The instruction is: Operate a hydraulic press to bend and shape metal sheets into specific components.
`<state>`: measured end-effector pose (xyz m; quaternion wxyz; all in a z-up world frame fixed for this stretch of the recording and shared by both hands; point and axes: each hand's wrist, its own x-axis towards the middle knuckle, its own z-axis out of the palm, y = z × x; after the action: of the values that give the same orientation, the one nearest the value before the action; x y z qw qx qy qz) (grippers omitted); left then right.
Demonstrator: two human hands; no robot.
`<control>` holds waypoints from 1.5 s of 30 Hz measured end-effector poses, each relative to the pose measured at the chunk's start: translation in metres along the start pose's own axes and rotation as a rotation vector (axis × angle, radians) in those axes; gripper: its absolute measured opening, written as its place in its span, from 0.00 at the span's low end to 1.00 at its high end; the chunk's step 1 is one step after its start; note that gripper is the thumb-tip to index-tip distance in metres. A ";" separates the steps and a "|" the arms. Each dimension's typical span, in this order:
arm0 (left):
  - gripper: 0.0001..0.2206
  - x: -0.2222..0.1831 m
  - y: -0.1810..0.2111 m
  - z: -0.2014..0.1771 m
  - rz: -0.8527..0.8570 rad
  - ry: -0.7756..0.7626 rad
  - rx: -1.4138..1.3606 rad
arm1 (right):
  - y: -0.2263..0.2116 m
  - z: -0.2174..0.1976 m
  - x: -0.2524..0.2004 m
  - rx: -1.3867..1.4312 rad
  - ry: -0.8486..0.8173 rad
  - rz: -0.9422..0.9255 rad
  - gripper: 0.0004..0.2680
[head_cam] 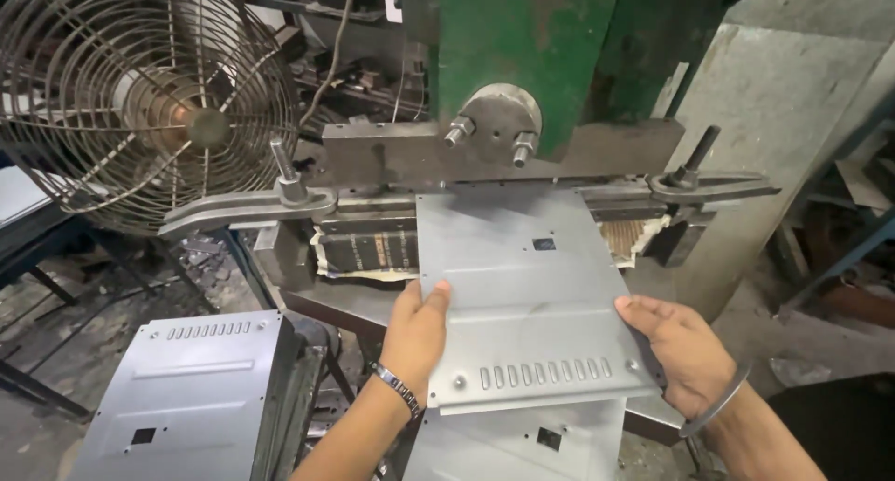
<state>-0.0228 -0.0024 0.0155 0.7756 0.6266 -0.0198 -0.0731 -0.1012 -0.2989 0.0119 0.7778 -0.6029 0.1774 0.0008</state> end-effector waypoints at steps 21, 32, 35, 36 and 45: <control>0.22 -0.005 -0.006 -0.011 -0.154 -0.003 -0.035 | 0.015 -0.002 0.005 -0.041 0.088 -0.001 0.11; 0.29 -0.034 -0.053 -0.076 0.033 -0.261 0.013 | 0.084 -0.027 -0.042 -0.315 0.018 -0.091 0.14; 0.34 -0.058 -0.081 -0.096 -0.029 -0.183 0.315 | 0.167 -0.047 -0.071 -0.498 0.298 -0.133 0.21; 0.34 -0.062 -0.121 -0.106 -0.036 -0.183 0.314 | 0.211 -0.054 -0.070 -0.500 0.298 -0.125 0.21; 0.24 -0.078 -0.189 -0.082 -0.087 -0.123 0.368 | 0.329 -0.021 -0.038 -0.271 0.703 -0.366 0.23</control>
<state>-0.1067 0.0496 -0.1821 0.6413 0.7526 -0.0530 -0.1400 -0.2134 -0.2207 -0.2901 0.5709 -0.6849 0.3203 -0.3200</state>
